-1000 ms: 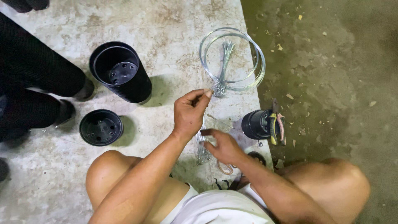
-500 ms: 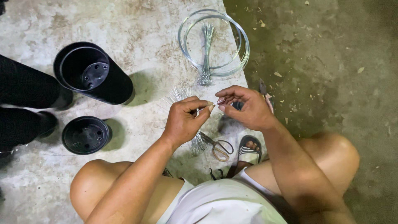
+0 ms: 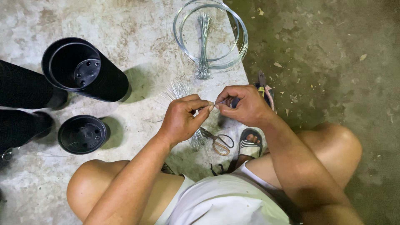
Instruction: The person sits on the floor and assembles black plastic planters by inserting metal wire ties through holes in the bottom of the pots. They bend the wire ends to secure them, then stack the finished planters.
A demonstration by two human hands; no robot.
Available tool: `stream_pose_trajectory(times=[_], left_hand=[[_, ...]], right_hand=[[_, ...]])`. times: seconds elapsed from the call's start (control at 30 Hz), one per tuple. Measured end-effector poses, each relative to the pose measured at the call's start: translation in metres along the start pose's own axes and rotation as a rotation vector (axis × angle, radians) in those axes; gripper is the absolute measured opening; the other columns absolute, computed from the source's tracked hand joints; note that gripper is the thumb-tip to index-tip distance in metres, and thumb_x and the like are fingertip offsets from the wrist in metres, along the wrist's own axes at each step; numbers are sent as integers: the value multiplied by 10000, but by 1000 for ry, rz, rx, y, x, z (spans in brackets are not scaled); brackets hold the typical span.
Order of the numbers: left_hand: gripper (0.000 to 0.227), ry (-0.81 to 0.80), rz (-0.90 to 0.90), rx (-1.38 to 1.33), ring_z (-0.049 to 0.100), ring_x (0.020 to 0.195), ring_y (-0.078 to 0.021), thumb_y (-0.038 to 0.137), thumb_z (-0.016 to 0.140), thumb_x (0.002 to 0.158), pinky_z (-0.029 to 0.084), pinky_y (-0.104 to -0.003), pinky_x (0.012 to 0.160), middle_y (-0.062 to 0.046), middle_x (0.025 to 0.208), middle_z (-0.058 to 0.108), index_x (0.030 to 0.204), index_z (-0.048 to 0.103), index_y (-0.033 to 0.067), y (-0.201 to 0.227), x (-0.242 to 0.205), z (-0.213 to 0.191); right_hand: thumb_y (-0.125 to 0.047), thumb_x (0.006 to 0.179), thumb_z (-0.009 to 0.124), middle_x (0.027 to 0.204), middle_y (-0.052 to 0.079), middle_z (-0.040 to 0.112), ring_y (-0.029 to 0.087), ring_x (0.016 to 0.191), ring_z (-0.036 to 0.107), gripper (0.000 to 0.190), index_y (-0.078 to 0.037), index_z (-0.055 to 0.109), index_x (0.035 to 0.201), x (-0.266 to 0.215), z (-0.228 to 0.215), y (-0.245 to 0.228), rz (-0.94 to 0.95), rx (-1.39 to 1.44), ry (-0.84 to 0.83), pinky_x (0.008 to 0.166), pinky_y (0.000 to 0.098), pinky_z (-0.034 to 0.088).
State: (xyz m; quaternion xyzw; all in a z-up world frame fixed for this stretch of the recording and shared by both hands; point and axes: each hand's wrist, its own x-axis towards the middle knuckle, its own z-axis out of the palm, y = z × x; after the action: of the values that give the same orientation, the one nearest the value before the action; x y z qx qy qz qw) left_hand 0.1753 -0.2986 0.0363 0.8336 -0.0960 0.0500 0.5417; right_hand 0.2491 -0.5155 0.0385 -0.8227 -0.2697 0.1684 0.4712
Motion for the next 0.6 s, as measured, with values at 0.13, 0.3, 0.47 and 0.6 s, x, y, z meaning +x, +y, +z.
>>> stream_pose_trajectory(times=[0.13, 0.3, 0.47, 0.6], left_hand=[[129, -31, 10, 17, 635, 568, -218, 143, 749, 912, 484, -337, 523, -103, 804, 696, 986, 785, 44, -1, 0, -2], [143, -75, 5, 43, 660, 593, -238, 157, 737, 907, 518, -340, 545, -98, 838, 711, 989, 788, 53, -1, -1, -3], [138, -83, -3, 95, 667, 605, -273, 148, 725, 909, 521, -367, 566, -117, 847, 713, 996, 788, 61, -5, -3, 1], [159, -24, -90, 98, 682, 654, -302, 108, 682, 914, 533, -388, 611, -130, 884, 709, 1030, 778, 57, -14, -10, 18]], right_hand=[[-85, 811, 793, 750, 18, 704, 70, 656, 607, 112, -45, 747, 904, -1, 1, 0, -42, -20, -11, 619, 251, 520], [-63, 793, 781, 710, 22, 688, 72, 623, 609, 89, -46, 742, 871, -2, 1, -1, -93, -57, -32, 602, 249, 511], [-80, 778, 781, 644, 32, 658, 84, 582, 578, 72, -57, 746, 836, -2, 7, -5, 38, -75, -24, 560, 266, 493], [-102, 766, 772, 662, 60, 660, 135, 584, 627, 90, -52, 722, 821, -6, 18, -8, 34, -168, 103, 555, 302, 510]])
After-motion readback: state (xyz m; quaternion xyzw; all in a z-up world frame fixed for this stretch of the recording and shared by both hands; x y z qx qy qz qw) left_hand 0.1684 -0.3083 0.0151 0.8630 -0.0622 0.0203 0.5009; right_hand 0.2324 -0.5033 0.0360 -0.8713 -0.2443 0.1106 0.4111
